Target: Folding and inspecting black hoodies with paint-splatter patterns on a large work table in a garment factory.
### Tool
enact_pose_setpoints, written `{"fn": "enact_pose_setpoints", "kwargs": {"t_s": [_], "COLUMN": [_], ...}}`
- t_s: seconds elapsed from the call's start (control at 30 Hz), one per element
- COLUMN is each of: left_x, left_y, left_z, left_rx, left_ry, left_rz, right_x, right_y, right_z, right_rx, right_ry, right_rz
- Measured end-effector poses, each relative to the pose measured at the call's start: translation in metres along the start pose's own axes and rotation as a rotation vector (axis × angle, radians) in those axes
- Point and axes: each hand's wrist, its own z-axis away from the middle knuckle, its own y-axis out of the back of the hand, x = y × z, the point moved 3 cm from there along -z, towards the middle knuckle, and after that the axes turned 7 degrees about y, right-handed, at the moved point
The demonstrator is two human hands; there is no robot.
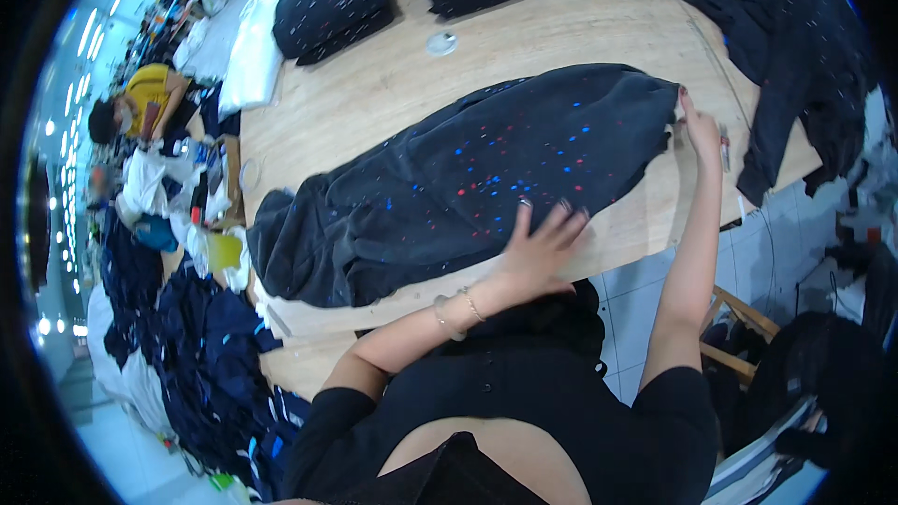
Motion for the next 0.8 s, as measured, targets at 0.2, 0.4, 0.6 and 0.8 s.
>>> {"fn": "enact_pose_setpoints", "kwargs": {"t_s": [0.2, 0.4, 0.6, 0.8], "left_x": [-0.004, -0.123, -0.146, -0.111], "left_y": [-0.001, 0.072, 0.076, 0.054], "left_z": [0.024, 0.126, 0.192, 0.168], "left_rx": [-0.145, 0.55, 0.833, 0.257], "left_ry": [-0.191, 0.709, 0.841, 0.73], "left_rz": [0.703, 1.055, 1.147, 0.071], "right_x": [-0.053, -0.224, -0.094, -0.032], "right_y": [-0.007, 0.002, -0.044, -0.057], "right_z": [0.061, 0.215, 0.12, 0.065], "right_rx": [0.385, 0.417, 0.407, 0.361], "right_ry": [0.497, 1.024, 0.182, -0.045], "right_rz": [-0.534, -0.185, 0.239, -0.037]}}
